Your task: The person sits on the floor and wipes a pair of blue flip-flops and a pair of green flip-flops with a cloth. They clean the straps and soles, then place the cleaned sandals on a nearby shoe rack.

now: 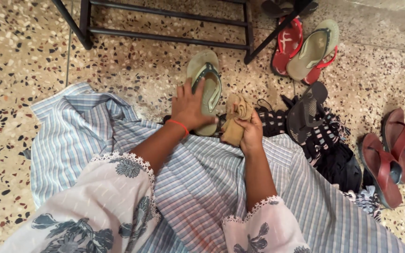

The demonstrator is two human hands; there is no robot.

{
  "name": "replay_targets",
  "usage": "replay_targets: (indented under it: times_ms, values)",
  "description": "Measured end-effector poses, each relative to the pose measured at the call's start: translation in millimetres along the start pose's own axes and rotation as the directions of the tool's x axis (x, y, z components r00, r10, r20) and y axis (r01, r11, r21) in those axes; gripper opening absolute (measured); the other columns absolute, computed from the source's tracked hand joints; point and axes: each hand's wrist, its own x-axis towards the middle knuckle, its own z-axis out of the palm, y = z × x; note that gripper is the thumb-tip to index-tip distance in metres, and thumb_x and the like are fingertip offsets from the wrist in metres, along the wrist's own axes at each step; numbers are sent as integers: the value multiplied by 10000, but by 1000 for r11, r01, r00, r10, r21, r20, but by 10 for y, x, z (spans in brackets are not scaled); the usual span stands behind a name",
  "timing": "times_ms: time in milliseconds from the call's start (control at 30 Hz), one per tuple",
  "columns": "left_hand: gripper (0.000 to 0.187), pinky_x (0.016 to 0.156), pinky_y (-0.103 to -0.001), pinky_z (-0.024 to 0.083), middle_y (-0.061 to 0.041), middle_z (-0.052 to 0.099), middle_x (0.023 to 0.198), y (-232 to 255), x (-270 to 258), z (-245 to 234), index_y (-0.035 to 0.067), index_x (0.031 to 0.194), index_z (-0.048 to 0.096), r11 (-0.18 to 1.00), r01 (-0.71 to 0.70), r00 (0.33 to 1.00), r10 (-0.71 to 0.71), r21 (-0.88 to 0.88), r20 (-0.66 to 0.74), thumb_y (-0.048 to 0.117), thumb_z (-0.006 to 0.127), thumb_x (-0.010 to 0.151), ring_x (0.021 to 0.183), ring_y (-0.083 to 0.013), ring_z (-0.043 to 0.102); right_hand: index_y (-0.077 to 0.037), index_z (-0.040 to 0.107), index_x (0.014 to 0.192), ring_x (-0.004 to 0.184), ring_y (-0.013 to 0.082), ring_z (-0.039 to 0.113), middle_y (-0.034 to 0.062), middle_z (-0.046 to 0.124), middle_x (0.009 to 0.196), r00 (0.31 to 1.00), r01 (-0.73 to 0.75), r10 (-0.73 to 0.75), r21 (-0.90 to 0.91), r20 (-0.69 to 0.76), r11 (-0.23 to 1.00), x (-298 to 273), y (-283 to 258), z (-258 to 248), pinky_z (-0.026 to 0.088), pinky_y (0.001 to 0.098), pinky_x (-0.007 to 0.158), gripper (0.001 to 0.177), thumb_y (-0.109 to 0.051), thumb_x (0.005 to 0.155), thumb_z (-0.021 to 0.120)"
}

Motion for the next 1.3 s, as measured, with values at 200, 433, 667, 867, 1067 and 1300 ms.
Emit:
replay_targets:
  times_ms: [200,433,667,867,1067,1300]
  values:
    - [1336,1083,-523,389,-259,67,1643,253,-209,73,186,1596,225,996,45,999,-44,74,-14,535,940,524,1377,-459,302,14,600,1313,1054,217,678,113,691,1188,997,74,-72,-46,40,996,56,154,-118,563,331,922,484,168,855,573]
    - [1296,1027,-534,465,-239,-16,1659,261,-114,119,333,1629,174,995,89,987,-95,51,132,368,922,571,1330,-547,357,-13,619,1250,1029,213,673,91,689,1149,996,78,-79,-29,-39,997,-14,132,-48,559,334,908,445,167,843,610]
    - [851,819,-513,564,-202,566,1345,-155,187,-283,224,1528,379,82,409,901,118,-909,417,288,560,699,1107,-387,612,-95,616,1287,1319,295,540,102,558,1382,670,713,-686,-505,286,486,-366,-477,850,470,416,1142,575,129,762,687]
    - [414,905,-439,586,-140,673,1195,-157,131,-224,56,1311,587,-277,411,911,156,-869,381,340,384,1088,1093,-277,667,-241,746,1269,1306,316,466,33,589,1430,718,626,-488,-766,496,143,-583,-581,1541,379,441,1187,703,178,752,520]
    - [549,893,-543,607,-192,653,1221,-50,59,-325,77,1345,558,-129,558,830,89,-820,551,317,310,919,1074,-324,694,-243,769,1209,1308,311,487,27,638,1363,784,527,-486,-827,386,194,-41,-366,1272,407,434,1175,743,212,717,447]
    - [743,828,-652,549,-132,635,1300,-20,22,-547,160,1478,458,-127,617,786,145,-777,601,302,401,751,1090,-343,650,-232,741,1249,1256,340,488,80,619,1362,909,258,-391,-934,147,249,784,-326,750,434,407,1117,782,213,676,450]
